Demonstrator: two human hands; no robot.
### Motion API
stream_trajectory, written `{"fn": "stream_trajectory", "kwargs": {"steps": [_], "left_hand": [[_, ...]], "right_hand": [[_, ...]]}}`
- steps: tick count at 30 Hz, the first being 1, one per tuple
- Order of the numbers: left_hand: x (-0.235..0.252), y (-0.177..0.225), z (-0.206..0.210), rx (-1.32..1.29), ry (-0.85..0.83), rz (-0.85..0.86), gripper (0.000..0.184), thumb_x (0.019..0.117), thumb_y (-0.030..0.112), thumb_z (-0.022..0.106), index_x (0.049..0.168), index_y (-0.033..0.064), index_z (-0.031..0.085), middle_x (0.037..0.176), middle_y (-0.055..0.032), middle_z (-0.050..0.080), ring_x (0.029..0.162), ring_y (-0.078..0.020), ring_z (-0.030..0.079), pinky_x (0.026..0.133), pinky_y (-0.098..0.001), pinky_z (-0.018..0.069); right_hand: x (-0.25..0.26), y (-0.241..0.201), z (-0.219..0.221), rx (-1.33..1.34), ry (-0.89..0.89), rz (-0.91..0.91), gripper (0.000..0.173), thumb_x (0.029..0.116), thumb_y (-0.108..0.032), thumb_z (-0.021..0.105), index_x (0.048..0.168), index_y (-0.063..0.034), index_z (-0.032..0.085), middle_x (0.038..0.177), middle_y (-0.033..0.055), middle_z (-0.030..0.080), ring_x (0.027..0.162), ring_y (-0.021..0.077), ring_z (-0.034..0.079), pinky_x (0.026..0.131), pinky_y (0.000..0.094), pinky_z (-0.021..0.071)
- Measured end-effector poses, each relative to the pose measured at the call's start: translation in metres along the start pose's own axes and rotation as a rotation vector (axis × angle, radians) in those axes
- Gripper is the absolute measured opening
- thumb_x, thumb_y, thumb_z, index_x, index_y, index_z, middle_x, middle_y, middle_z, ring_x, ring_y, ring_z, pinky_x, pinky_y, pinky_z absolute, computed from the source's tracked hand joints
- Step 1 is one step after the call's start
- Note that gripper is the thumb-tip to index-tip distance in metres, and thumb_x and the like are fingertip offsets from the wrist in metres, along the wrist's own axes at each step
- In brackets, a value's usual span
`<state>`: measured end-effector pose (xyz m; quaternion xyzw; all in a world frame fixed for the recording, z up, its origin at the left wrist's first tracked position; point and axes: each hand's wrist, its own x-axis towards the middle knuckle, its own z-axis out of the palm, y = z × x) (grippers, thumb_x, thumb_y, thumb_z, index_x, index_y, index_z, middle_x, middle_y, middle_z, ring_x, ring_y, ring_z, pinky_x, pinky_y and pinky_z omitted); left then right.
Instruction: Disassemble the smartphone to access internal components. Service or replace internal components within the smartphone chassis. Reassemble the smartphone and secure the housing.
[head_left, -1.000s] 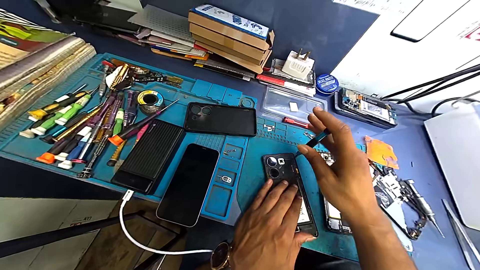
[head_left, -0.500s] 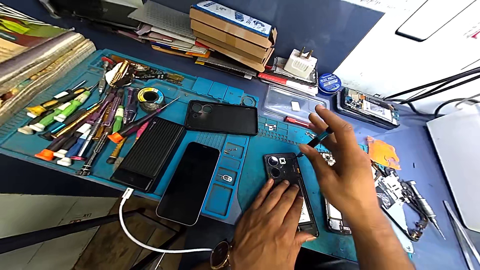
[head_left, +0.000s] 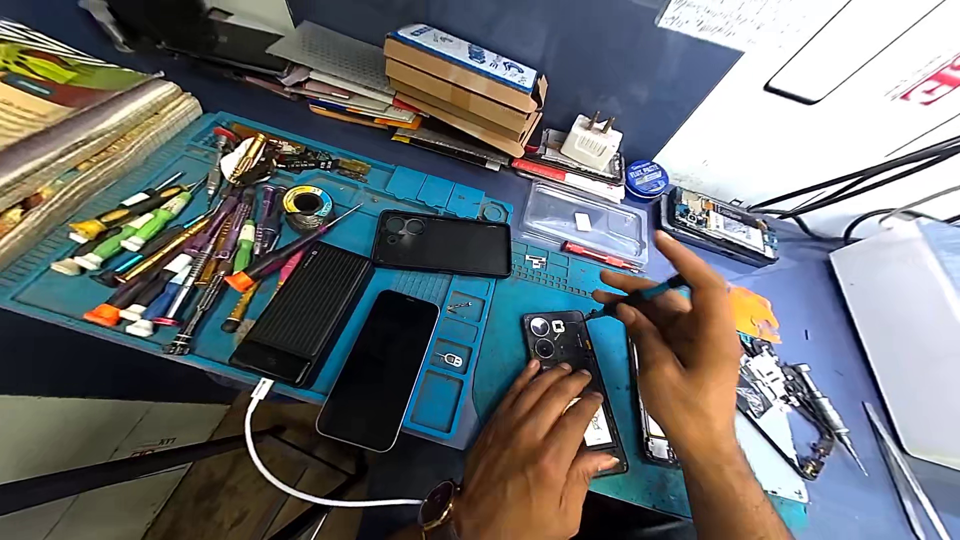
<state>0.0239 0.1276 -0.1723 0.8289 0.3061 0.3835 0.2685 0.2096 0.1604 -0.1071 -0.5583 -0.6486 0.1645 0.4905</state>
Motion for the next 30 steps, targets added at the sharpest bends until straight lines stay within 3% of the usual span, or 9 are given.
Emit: {"fn": "stream_trajectory", "kwargs": {"steps": [2, 5, 9, 13, 18, 21, 30], "left_hand": [[0.001, 0.000, -0.009, -0.273, 0.139, -0.094, 0.032, 0.1024, 0.030, 0.060, 0.123, 0.0084, 0.072, 0.132, -0.0046, 0.068, 0.133, -0.0194, 0.058, 0.119, -0.0461, 0.0417], [0.006, 0.003, -0.027, -0.535, 0.276, -0.213, 0.021, 0.0989, 0.018, 0.066, 0.116, 0.0080, 0.074, 0.119, -0.0027, 0.071, 0.115, -0.0166, 0.066, 0.100, -0.0389, 0.0580], [0.014, 0.007, -0.038, -0.603, 0.261, -0.155, 0.016, 0.0964, 0.013, 0.070, 0.110, 0.0060, 0.076, 0.110, -0.0028, 0.072, 0.105, -0.0144, 0.069, 0.090, -0.0314, 0.0611], [0.016, 0.014, -0.037, -0.565, 0.234, -0.141, 0.012, 0.0949, 0.015, 0.072, 0.102, 0.0081, 0.078, 0.102, 0.0001, 0.074, 0.101, -0.0121, 0.069, 0.088, -0.0293, 0.0598], [0.011, 0.015, -0.029, -0.417, 0.320, -0.104, 0.007, 0.0920, 0.017, 0.076, 0.095, 0.0107, 0.079, 0.096, 0.0026, 0.074, 0.098, -0.0104, 0.069, 0.086, -0.0268, 0.0594], [0.007, 0.014, -0.025, -0.309, 0.370, -0.037, 0.006, 0.0931, 0.018, 0.075, 0.093, 0.0129, 0.079, 0.094, 0.0040, 0.075, 0.098, -0.0107, 0.069, 0.095, -0.0327, 0.0580], [-0.001, 0.005, -0.018, -0.097, 0.366, 0.149, 0.019, 0.1054, 0.023, 0.054, 0.094, 0.0135, 0.066, 0.096, 0.0009, 0.068, 0.105, -0.0124, 0.066, 0.103, -0.0350, 0.0516]], "right_hand": [[-0.015, -0.010, -0.004, 0.200, 0.049, -0.026, 0.063, 0.0994, 0.000, 0.054, 0.156, -0.0127, 0.031, 0.129, 0.0132, 0.068, 0.114, 0.0304, 0.070, 0.096, 0.0437, 0.0607], [-0.040, -0.027, -0.010, 0.407, 0.077, -0.035, 0.067, 0.0990, -0.005, 0.060, 0.156, -0.0249, 0.032, 0.128, 0.0128, 0.069, 0.109, 0.0332, 0.072, 0.092, 0.0456, 0.0625], [-0.060, -0.043, -0.011, 0.456, 0.090, -0.058, 0.067, 0.0983, -0.009, 0.066, 0.155, -0.0271, 0.034, 0.122, 0.0156, 0.072, 0.103, 0.0362, 0.074, 0.089, 0.0441, 0.0640], [-0.068, -0.050, -0.012, 0.416, 0.056, -0.099, 0.065, 0.0997, -0.008, 0.064, 0.155, -0.0267, 0.035, 0.123, 0.0143, 0.071, 0.104, 0.0356, 0.073, 0.090, 0.0425, 0.0641], [-0.076, -0.056, -0.009, 0.347, 0.051, -0.094, 0.064, 0.1006, -0.005, 0.061, 0.155, -0.0259, 0.035, 0.124, 0.0126, 0.072, 0.103, 0.0343, 0.074, 0.089, 0.0413, 0.0647], [-0.080, -0.061, -0.005, 0.342, 0.074, -0.054, 0.065, 0.1005, -0.003, 0.060, 0.156, -0.0244, 0.033, 0.125, 0.0128, 0.072, 0.104, 0.0340, 0.074, 0.090, 0.0409, 0.0644], [-0.090, -0.069, 0.004, 0.421, 0.124, 0.030, 0.066, 0.1003, 0.002, 0.058, 0.156, -0.0190, 0.029, 0.122, 0.0151, 0.072, 0.104, 0.0343, 0.074, 0.089, 0.0406, 0.0645]]}}
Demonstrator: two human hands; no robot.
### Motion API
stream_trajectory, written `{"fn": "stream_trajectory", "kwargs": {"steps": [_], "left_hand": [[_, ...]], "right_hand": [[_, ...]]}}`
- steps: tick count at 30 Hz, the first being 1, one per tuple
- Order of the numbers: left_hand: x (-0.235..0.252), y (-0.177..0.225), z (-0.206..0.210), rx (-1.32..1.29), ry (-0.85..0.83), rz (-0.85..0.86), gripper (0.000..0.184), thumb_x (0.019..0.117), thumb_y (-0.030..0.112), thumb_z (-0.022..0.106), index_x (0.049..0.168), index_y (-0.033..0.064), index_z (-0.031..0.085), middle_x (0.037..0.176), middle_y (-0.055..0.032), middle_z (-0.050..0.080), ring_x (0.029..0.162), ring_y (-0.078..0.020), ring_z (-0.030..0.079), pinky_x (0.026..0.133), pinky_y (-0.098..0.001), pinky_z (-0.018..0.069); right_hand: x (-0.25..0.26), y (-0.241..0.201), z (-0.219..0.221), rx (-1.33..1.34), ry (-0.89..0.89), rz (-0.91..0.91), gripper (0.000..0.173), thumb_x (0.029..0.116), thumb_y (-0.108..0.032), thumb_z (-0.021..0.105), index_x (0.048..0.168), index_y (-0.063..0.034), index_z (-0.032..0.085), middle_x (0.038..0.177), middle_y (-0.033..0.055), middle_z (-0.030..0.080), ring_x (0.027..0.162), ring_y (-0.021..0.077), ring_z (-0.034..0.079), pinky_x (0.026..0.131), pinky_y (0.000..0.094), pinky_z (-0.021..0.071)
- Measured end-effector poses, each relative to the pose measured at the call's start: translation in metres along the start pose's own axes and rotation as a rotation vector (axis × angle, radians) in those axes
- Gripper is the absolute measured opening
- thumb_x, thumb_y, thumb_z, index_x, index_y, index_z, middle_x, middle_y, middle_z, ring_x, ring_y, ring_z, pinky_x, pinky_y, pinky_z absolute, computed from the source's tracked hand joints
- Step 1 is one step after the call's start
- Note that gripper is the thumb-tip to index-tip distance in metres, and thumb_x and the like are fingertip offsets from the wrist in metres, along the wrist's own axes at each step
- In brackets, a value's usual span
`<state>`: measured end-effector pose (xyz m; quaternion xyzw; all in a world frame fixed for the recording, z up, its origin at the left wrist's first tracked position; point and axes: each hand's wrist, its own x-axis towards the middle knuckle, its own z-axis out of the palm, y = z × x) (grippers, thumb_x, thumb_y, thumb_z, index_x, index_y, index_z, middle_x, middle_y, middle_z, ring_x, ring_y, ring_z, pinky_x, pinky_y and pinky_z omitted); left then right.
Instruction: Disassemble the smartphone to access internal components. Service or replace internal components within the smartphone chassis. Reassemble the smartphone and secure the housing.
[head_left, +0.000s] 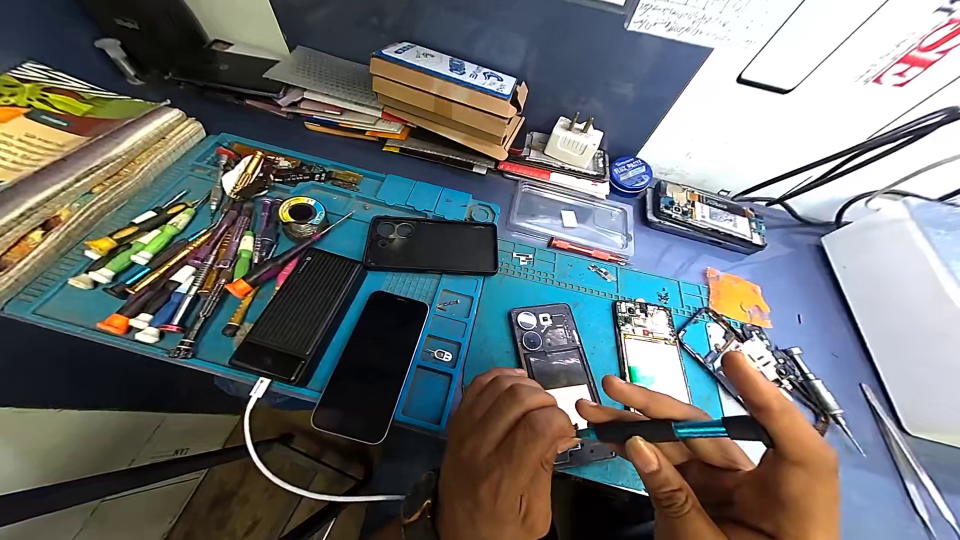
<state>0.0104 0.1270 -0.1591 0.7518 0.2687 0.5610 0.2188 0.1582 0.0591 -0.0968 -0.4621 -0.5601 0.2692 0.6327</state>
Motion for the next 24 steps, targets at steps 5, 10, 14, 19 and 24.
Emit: {"fn": "stream_trajectory", "kwargs": {"steps": [5, 10, 14, 19, 24], "left_hand": [[0.003, 0.008, -0.003, -0.380, -0.034, -0.326, 0.027, 0.1089, 0.030, 0.048, 0.100, 0.0096, 0.063, 0.101, -0.0025, 0.064, 0.103, -0.0113, 0.064, 0.093, -0.0299, 0.0547], [0.013, 0.013, -0.008, -0.976, -0.099, -0.726, 0.019, 0.1073, 0.015, 0.048, 0.100, 0.0035, 0.062, 0.091, -0.0045, 0.062, 0.086, -0.0118, 0.063, 0.083, -0.0288, 0.0556], [0.014, 0.017, -0.010, -1.083, -0.125, -0.793, 0.018, 0.1062, 0.011, 0.049, 0.100, 0.0025, 0.063, 0.091, -0.0036, 0.063, 0.082, -0.0096, 0.063, 0.081, -0.0267, 0.0561], [0.012, 0.017, -0.010, -1.030, -0.135, -0.763, 0.017, 0.1062, 0.012, 0.050, 0.100, 0.0025, 0.063, 0.090, -0.0028, 0.062, 0.083, -0.0089, 0.063, 0.080, -0.0258, 0.0559], [0.012, 0.016, -0.011, -0.980, -0.167, -0.730, 0.016, 0.1056, 0.013, 0.052, 0.099, 0.0024, 0.063, 0.090, -0.0020, 0.062, 0.082, -0.0080, 0.062, 0.079, -0.0246, 0.0552]], "right_hand": [[-0.005, 0.003, 0.000, 0.010, 0.133, -0.004, 0.072, 0.0982, 0.002, 0.062, 0.157, -0.0184, 0.026, 0.116, 0.0155, 0.073, 0.101, 0.0351, 0.074, 0.085, 0.0415, 0.0660], [-0.003, -0.005, 0.001, -0.083, 0.172, -0.174, 0.072, 0.0971, -0.004, 0.068, 0.156, -0.0281, 0.035, 0.119, 0.0023, 0.074, 0.102, 0.0257, 0.075, 0.086, 0.0348, 0.0660], [-0.005, -0.007, 0.003, -0.071, 0.115, -0.183, 0.066, 0.0987, -0.004, 0.065, 0.154, -0.0272, 0.037, 0.123, 0.0027, 0.072, 0.107, 0.0258, 0.074, 0.092, 0.0362, 0.0641], [-0.007, -0.008, 0.002, -0.089, 0.092, -0.168, 0.062, 0.0992, -0.004, 0.064, 0.152, -0.0262, 0.039, 0.123, 0.0030, 0.072, 0.109, 0.0258, 0.073, 0.093, 0.0360, 0.0636], [-0.006, -0.007, -0.001, -0.082, 0.075, -0.171, 0.065, 0.0992, -0.004, 0.064, 0.154, -0.0277, 0.037, 0.124, 0.0035, 0.072, 0.108, 0.0267, 0.073, 0.092, 0.0372, 0.0637]]}}
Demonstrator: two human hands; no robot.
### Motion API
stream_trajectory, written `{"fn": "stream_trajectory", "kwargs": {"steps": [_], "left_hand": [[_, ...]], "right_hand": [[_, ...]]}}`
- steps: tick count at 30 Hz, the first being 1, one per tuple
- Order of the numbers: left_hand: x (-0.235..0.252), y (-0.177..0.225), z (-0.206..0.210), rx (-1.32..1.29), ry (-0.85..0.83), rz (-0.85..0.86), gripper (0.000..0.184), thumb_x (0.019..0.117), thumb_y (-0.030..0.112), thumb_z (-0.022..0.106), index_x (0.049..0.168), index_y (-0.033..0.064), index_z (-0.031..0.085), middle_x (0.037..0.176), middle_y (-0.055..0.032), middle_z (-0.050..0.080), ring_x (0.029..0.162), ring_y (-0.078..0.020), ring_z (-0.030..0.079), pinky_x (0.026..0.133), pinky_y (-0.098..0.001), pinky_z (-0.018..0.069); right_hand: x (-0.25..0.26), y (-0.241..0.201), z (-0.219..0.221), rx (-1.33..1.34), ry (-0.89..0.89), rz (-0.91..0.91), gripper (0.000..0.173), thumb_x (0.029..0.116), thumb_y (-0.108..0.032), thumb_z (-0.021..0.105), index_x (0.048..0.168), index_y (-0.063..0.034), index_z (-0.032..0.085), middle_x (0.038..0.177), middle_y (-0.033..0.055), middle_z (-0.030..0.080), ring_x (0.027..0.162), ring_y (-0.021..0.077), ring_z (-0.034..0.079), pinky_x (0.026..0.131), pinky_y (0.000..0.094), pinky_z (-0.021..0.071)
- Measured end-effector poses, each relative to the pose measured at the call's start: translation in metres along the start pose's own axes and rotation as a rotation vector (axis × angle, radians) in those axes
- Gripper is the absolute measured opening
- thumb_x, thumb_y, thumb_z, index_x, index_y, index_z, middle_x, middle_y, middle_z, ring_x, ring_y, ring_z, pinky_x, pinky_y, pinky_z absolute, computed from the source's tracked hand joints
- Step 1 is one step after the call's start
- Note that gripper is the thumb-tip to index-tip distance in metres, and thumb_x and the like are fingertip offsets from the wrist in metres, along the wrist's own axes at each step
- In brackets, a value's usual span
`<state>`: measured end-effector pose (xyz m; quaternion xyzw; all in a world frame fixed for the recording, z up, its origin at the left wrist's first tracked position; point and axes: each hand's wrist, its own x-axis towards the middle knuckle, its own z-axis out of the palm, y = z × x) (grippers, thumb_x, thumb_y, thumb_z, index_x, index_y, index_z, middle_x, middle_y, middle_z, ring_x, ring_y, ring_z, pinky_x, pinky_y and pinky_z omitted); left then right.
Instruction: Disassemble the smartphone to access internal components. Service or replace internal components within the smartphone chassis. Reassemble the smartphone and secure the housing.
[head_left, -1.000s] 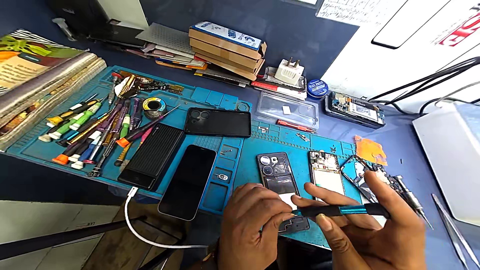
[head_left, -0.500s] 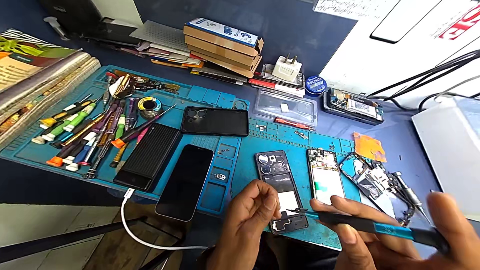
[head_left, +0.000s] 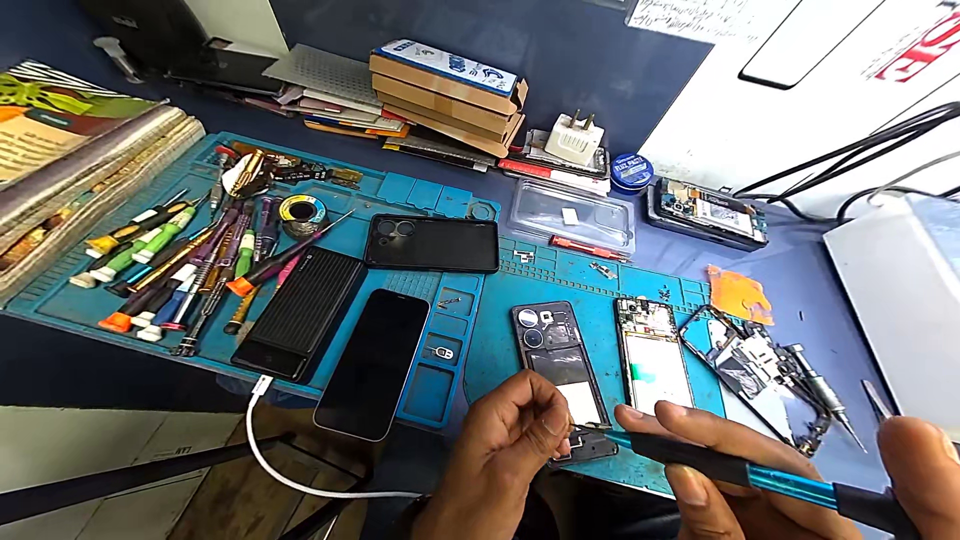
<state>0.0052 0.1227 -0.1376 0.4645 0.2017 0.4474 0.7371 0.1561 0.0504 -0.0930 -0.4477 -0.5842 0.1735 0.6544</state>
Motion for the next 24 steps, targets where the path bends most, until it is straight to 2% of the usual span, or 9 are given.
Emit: {"fn": "stream_trajectory", "kwargs": {"steps": [5, 12, 16, 18, 20, 22, 24], "left_hand": [[0.001, 0.002, -0.002, 0.055, -0.035, -0.007, 0.016, 0.1052, 0.011, 0.051, 0.098, 0.0023, 0.063, 0.089, -0.0013, 0.062, 0.083, -0.0071, 0.061, 0.079, -0.0236, 0.0541], [0.003, 0.003, -0.005, 0.014, -0.073, -0.039, 0.019, 0.1059, 0.011, 0.049, 0.099, 0.0010, 0.064, 0.091, -0.0034, 0.064, 0.086, -0.0086, 0.063, 0.082, -0.0250, 0.0544], [0.006, 0.000, -0.007, 0.051, 0.028, -0.030, 0.021, 0.1065, 0.013, 0.048, 0.102, 0.0009, 0.065, 0.095, -0.0071, 0.066, 0.088, -0.0130, 0.065, 0.083, -0.0285, 0.0557], [0.006, -0.005, -0.010, 0.246, 0.089, 0.061, 0.022, 0.1073, 0.014, 0.047, 0.104, 0.0031, 0.065, 0.100, -0.0068, 0.068, 0.092, -0.0141, 0.066, 0.084, -0.0295, 0.0563], [0.003, -0.014, -0.015, 0.561, 0.094, 0.182, 0.025, 0.1087, 0.021, 0.046, 0.105, 0.0064, 0.067, 0.109, -0.0032, 0.071, 0.102, -0.0132, 0.067, 0.089, -0.0323, 0.0578], [0.000, -0.022, -0.016, 0.841, 0.044, 0.303, 0.031, 0.1102, 0.026, 0.042, 0.101, 0.0089, 0.067, 0.118, -0.0022, 0.070, 0.113, -0.0135, 0.065, 0.096, -0.0337, 0.0545], [-0.002, -0.029, -0.016, 1.003, 0.001, 0.401, 0.033, 0.1109, 0.026, 0.039, 0.097, 0.0110, 0.064, 0.121, -0.0029, 0.070, 0.121, -0.0175, 0.062, 0.102, -0.0365, 0.0505]], "right_hand": [[0.009, -0.002, -0.008, -0.022, -0.105, -0.015, 0.071, 0.0998, -0.003, 0.062, 0.157, -0.0315, 0.031, 0.123, 0.0018, 0.073, 0.109, 0.0259, 0.073, 0.094, 0.0377, 0.0630], [0.017, 0.002, -0.017, -0.017, -0.166, 0.001, 0.071, 0.0995, -0.007, 0.064, 0.158, -0.0299, 0.031, 0.120, 0.0024, 0.074, 0.104, 0.0260, 0.074, 0.090, 0.0382, 0.0643], [0.021, 0.005, -0.018, 0.005, -0.146, 0.024, 0.073, 0.0989, -0.006, 0.065, 0.159, -0.0288, 0.029, 0.119, 0.0051, 0.073, 0.103, 0.0281, 0.074, 0.088, 0.0390, 0.0651], [0.027, 0.011, -0.015, -0.039, -0.087, 0.002, 0.072, 0.0986, -0.008, 0.066, 0.158, -0.0257, 0.030, 0.116, 0.0062, 0.074, 0.100, 0.0286, 0.075, 0.086, 0.0392, 0.0655], [0.036, 0.021, -0.012, -0.133, -0.040, -0.017, 0.071, 0.0984, -0.008, 0.065, 0.158, -0.0226, 0.030, 0.116, 0.0064, 0.073, 0.101, 0.0278, 0.074, 0.085, 0.0401, 0.0652], [0.048, 0.037, -0.008, -0.203, -0.068, -0.025, 0.069, 0.0990, -0.006, 0.062, 0.159, -0.0201, 0.029, 0.121, 0.0063, 0.071, 0.105, 0.0257, 0.072, 0.087, 0.0394, 0.0641], [0.057, 0.051, -0.001, -0.249, -0.116, -0.026, 0.068, 0.0987, -0.001, 0.059, 0.158, -0.0135, 0.029, 0.124, 0.0092, 0.070, 0.106, 0.0256, 0.072, 0.088, 0.0396, 0.0638]]}}
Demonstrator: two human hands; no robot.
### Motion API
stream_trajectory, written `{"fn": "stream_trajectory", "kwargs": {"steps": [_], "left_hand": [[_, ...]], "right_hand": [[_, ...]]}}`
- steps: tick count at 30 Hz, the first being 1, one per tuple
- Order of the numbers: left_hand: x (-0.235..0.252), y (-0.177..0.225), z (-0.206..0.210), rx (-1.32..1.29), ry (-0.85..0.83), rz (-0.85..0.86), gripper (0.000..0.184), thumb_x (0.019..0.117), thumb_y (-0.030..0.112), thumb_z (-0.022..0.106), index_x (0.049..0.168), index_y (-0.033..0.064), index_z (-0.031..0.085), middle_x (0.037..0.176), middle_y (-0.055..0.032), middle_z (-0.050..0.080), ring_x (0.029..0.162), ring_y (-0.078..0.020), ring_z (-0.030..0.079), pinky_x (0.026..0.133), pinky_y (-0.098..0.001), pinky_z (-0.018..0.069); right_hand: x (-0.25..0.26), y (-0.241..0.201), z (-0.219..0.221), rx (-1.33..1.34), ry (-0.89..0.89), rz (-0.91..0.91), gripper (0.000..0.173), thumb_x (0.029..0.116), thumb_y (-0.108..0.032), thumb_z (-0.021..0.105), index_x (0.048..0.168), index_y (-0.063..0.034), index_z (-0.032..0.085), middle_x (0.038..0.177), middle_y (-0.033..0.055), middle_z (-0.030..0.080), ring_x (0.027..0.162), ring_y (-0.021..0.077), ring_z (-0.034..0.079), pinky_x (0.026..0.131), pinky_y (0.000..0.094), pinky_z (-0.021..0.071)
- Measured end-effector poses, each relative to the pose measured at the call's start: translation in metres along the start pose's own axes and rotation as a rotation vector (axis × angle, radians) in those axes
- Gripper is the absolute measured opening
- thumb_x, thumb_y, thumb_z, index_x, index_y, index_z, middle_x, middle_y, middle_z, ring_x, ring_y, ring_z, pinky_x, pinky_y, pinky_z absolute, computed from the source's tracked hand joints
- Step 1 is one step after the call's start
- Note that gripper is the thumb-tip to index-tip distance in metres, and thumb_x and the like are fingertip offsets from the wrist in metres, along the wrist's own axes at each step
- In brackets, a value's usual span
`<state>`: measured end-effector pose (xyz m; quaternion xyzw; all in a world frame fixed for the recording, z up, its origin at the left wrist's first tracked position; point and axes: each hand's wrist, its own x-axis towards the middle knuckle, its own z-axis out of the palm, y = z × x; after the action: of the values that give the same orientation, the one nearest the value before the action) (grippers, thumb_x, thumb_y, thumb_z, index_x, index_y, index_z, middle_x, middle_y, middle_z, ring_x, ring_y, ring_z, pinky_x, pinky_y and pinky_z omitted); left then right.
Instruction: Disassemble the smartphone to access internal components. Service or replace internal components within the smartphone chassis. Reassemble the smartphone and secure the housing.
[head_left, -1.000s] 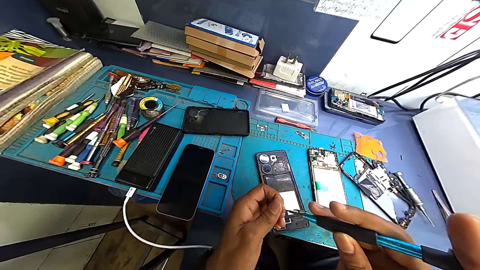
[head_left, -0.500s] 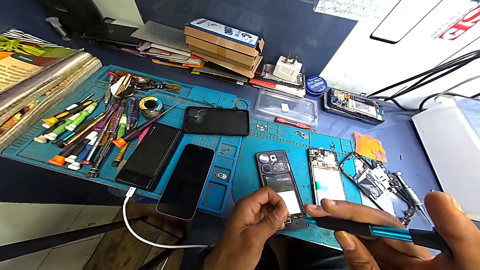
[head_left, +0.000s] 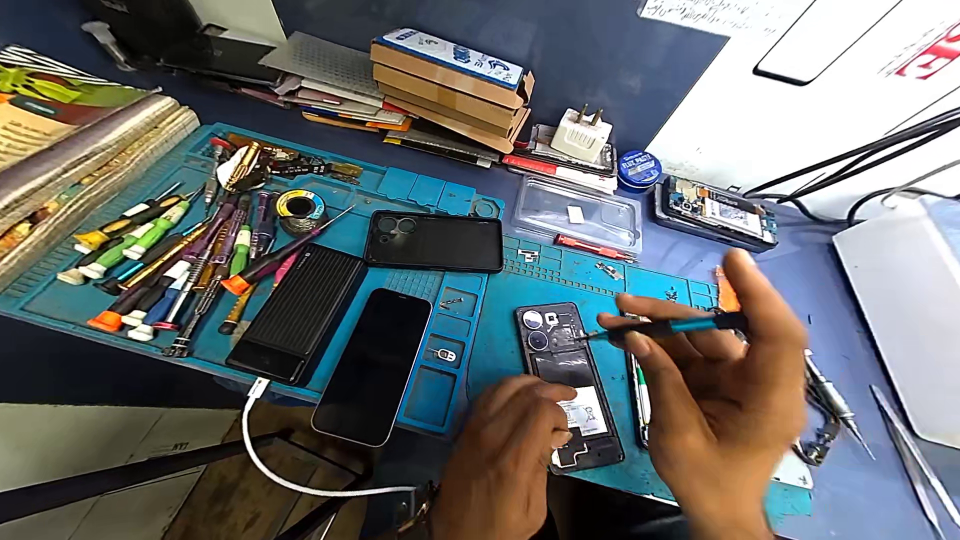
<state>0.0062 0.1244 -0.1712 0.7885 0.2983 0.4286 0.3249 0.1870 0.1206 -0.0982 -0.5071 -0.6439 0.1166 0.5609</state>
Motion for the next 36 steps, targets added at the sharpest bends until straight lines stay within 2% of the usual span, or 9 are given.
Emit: {"fn": "stream_trajectory", "kwargs": {"steps": [4, 19, 25, 28, 31, 32, 33, 34, 36], "left_hand": [[-0.002, -0.004, 0.004, 0.111, -0.032, 0.069, 0.029, 0.1092, 0.020, 0.040, 0.094, 0.0115, 0.063, 0.119, -0.0038, 0.071, 0.123, -0.0187, 0.061, 0.107, -0.0366, 0.0470], [-0.002, -0.005, 0.004, 0.135, -0.049, 0.069, 0.028, 0.1087, 0.019, 0.042, 0.092, 0.0111, 0.063, 0.120, -0.0042, 0.071, 0.125, -0.0194, 0.061, 0.112, -0.0343, 0.0452], [-0.002, -0.005, 0.005, 0.144, -0.049, 0.070, 0.028, 0.1088, 0.019, 0.041, 0.093, 0.0114, 0.063, 0.120, -0.0041, 0.071, 0.125, -0.0195, 0.061, 0.112, -0.0344, 0.0446], [-0.002, -0.006, 0.004, 0.145, -0.046, 0.069, 0.027, 0.1086, 0.018, 0.041, 0.093, 0.0115, 0.062, 0.120, -0.0041, 0.071, 0.126, -0.0193, 0.061, 0.113, -0.0344, 0.0444], [-0.002, -0.006, 0.005, 0.141, -0.047, 0.072, 0.028, 0.1089, 0.019, 0.041, 0.092, 0.0113, 0.062, 0.120, -0.0042, 0.071, 0.126, -0.0193, 0.061, 0.113, -0.0344, 0.0445], [-0.002, -0.006, 0.005, 0.143, -0.044, 0.077, 0.028, 0.1089, 0.019, 0.041, 0.092, 0.0112, 0.062, 0.120, -0.0042, 0.071, 0.126, -0.0194, 0.061, 0.113, -0.0344, 0.0444], [-0.001, -0.007, 0.005, 0.143, -0.041, 0.082, 0.028, 0.1087, 0.018, 0.041, 0.092, 0.0110, 0.062, 0.120, -0.0045, 0.072, 0.126, -0.0195, 0.061, 0.113, -0.0345, 0.0443], [-0.001, -0.007, 0.004, 0.143, -0.039, 0.082, 0.027, 0.1086, 0.018, 0.041, 0.092, 0.0109, 0.062, 0.120, -0.0047, 0.072, 0.126, -0.0194, 0.061, 0.113, -0.0343, 0.0445], [-0.003, -0.006, 0.004, 0.140, -0.039, 0.070, 0.028, 0.1087, 0.018, 0.041, 0.092, 0.0110, 0.062, 0.120, -0.0048, 0.072, 0.126, -0.0194, 0.061, 0.113, -0.0342, 0.0444]], "right_hand": [[0.013, 0.016, 0.014, -0.074, -0.082, 0.015, 0.066, 0.0972, 0.004, 0.057, 0.157, -0.0045, 0.030, 0.126, 0.0117, 0.069, 0.106, 0.0247, 0.072, 0.088, 0.0400, 0.0638], [0.026, 0.038, 0.027, -0.087, -0.137, 0.042, 0.066, 0.0973, 0.005, 0.057, 0.157, -0.0036, 0.032, 0.125, 0.0121, 0.069, 0.108, 0.0251, 0.072, 0.092, 0.0417, 0.0634], [0.035, 0.034, 0.024, -0.122, -0.289, 0.007, 0.063, 0.0972, 0.005, 0.053, 0.157, -0.0060, 0.034, 0.134, 0.0109, 0.065, 0.117, 0.0224, 0.069, 0.096, 0.0387, 0.0624], [0.041, 0.036, 0.025, -0.165, -0.333, -0.032, 0.065, 0.0938, 0.007, 0.057, 0.155, -0.0087, 0.041, 0.123, 0.0065, 0.070, 0.107, 0.0170, 0.071, 0.091, 0.0359, 0.0638], [0.044, 0.039, 0.031, -0.365, -0.229, -0.079, 0.057, 0.0946, -0.012, 0.072, 0.148, -0.0090, 0.051, 0.110, 0.0075, 0.071, 0.085, 0.0150, 0.071, 0.074, 0.0354, 0.0617], [0.046, 0.037, 0.032, -0.401, -0.226, -0.067, 0.058, 0.0954, -0.020, 0.073, 0.148, -0.0094, 0.051, 0.112, 0.0084, 0.071, 0.086, 0.0157, 0.071, 0.074, 0.0365, 0.0612], [0.048, 0.034, 0.030, -0.397, -0.271, -0.037, 0.060, 0.0971, -0.022, 0.070, 0.151, -0.0103, 0.047, 0.117, 0.0070, 0.070, 0.096, 0.0151, 0.071, 0.083, 0.0368, 0.0620], [0.051, 0.031, 0.028, -0.346, -0.338, 0.000, 0.061, 0.0982, -0.015, 0.067, 0.154, -0.0115, 0.042, 0.124, 0.0051, 0.069, 0.107, 0.0145, 0.070, 0.092, 0.0365, 0.0616], [0.051, 0.031, 0.027, -0.290, -0.361, 0.038, 0.065, 0.0947, 0.000, 0.062, 0.154, -0.0140, 0.042, 0.118, 0.0026, 0.072, 0.103, 0.0133, 0.072, 0.088, 0.0353, 0.0640]]}}
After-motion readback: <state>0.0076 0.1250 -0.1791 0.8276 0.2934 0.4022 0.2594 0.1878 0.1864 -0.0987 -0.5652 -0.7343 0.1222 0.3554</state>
